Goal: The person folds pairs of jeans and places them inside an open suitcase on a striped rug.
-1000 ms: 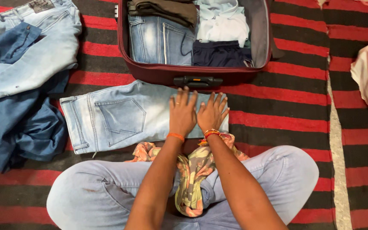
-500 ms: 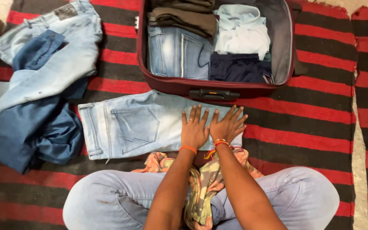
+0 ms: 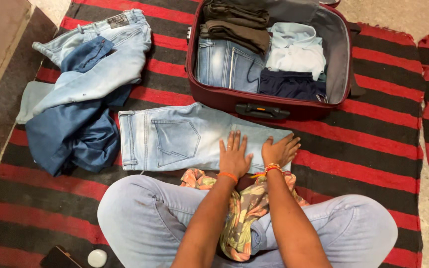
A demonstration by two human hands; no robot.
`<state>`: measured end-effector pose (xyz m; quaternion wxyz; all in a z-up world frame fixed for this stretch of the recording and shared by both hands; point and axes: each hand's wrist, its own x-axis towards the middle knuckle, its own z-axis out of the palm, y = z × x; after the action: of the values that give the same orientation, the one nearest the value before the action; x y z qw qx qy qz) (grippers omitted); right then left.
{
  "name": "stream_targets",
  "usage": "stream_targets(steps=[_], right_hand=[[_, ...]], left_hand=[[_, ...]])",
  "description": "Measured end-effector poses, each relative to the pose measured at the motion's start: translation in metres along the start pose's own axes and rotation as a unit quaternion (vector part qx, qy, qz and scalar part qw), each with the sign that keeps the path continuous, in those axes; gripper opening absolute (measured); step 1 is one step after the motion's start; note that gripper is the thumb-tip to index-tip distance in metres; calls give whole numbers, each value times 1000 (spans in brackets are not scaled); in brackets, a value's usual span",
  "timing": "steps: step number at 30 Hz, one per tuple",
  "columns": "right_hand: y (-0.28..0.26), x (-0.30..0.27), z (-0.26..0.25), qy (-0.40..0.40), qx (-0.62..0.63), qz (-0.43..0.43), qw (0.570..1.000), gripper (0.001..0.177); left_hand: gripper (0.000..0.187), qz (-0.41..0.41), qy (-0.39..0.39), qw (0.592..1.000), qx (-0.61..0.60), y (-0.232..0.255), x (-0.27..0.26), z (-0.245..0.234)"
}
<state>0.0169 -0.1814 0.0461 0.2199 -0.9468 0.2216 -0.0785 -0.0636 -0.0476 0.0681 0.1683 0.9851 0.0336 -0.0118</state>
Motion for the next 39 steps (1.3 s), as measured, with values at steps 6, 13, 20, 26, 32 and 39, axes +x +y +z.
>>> stream_targets(steps=[6, 13, 20, 26, 32, 39], right_hand=[[16, 42, -35, -93, 5, 78, 993, 68], [45, 72, -45, -355, 333, 159, 859, 42], [1, 45, -78, -262, 382, -16, 886, 22], [18, 63, -87, -257, 416, -1, 873, 22], [12, 63, -136, -164, 380, -13, 910, 32], [1, 54, -187, -53, 52, -101, 992, 53]], left_hand=[[80, -6, -69, 997, 30, 0, 4, -9], [106, 18, -71, 997, -26, 9, -13, -47], [126, 70, -109, 991, 43, 12, -23, -50], [103, 81, 6, 996, 25, 18, -21, -42], [95, 150, 18, 987, -59, 35, -26, -46], [92, 212, -100, 945, -229, 34, -15, 23]])
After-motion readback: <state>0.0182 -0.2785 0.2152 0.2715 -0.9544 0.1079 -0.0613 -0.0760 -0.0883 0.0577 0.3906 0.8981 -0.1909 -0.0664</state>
